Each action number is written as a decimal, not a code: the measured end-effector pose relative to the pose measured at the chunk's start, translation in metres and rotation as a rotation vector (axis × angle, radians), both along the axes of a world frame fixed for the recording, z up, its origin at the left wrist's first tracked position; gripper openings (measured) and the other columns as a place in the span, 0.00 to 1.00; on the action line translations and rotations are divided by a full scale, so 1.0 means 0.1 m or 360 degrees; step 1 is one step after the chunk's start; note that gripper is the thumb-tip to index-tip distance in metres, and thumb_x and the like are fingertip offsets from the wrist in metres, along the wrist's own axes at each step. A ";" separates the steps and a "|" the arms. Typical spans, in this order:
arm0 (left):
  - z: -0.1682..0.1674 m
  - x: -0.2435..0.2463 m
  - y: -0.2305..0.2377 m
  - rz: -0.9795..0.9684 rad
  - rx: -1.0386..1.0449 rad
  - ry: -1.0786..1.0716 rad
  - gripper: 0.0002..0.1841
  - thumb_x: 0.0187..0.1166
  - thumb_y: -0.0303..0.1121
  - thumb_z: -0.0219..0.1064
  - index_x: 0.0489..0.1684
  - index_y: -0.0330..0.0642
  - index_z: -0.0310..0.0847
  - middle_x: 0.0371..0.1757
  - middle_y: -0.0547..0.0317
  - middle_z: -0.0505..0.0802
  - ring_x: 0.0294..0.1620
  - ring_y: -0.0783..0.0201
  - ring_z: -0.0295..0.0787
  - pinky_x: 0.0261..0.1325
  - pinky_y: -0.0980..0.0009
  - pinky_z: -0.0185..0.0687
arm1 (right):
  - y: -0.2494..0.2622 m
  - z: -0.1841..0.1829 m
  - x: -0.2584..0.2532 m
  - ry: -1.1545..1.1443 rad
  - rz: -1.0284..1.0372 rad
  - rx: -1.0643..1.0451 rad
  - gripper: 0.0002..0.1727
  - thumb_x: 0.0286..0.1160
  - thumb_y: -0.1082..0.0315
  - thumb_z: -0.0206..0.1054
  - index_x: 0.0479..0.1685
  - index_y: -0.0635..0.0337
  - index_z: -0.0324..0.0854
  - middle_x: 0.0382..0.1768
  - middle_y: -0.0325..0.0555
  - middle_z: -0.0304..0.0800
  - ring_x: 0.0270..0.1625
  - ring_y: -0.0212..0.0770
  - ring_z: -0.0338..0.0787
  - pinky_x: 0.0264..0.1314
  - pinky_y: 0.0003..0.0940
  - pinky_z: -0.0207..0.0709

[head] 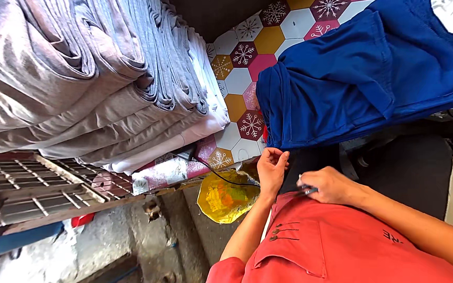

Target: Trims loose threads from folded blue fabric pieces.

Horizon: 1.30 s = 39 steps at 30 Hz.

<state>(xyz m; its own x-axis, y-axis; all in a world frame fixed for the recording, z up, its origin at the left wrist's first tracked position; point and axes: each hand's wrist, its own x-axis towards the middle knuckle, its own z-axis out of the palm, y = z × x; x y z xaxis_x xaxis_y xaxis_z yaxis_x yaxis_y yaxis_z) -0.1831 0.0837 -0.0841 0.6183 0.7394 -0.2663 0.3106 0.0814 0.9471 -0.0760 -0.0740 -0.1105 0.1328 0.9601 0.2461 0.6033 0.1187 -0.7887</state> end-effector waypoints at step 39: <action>0.21 0.31 -0.29 0.0434 -0.0853 -0.0541 0.15 0.89 0.26 0.51 0.32 0.38 0.82 0.32 0.57 0.93 0.36 0.67 0.92 0.48 0.72 0.88 | 0.30 0.16 0.40 -0.0439 -0.0772 0.0510 0.17 0.81 0.59 0.67 0.41 0.67 0.90 0.26 0.49 0.86 0.25 0.42 0.84 0.22 0.34 0.74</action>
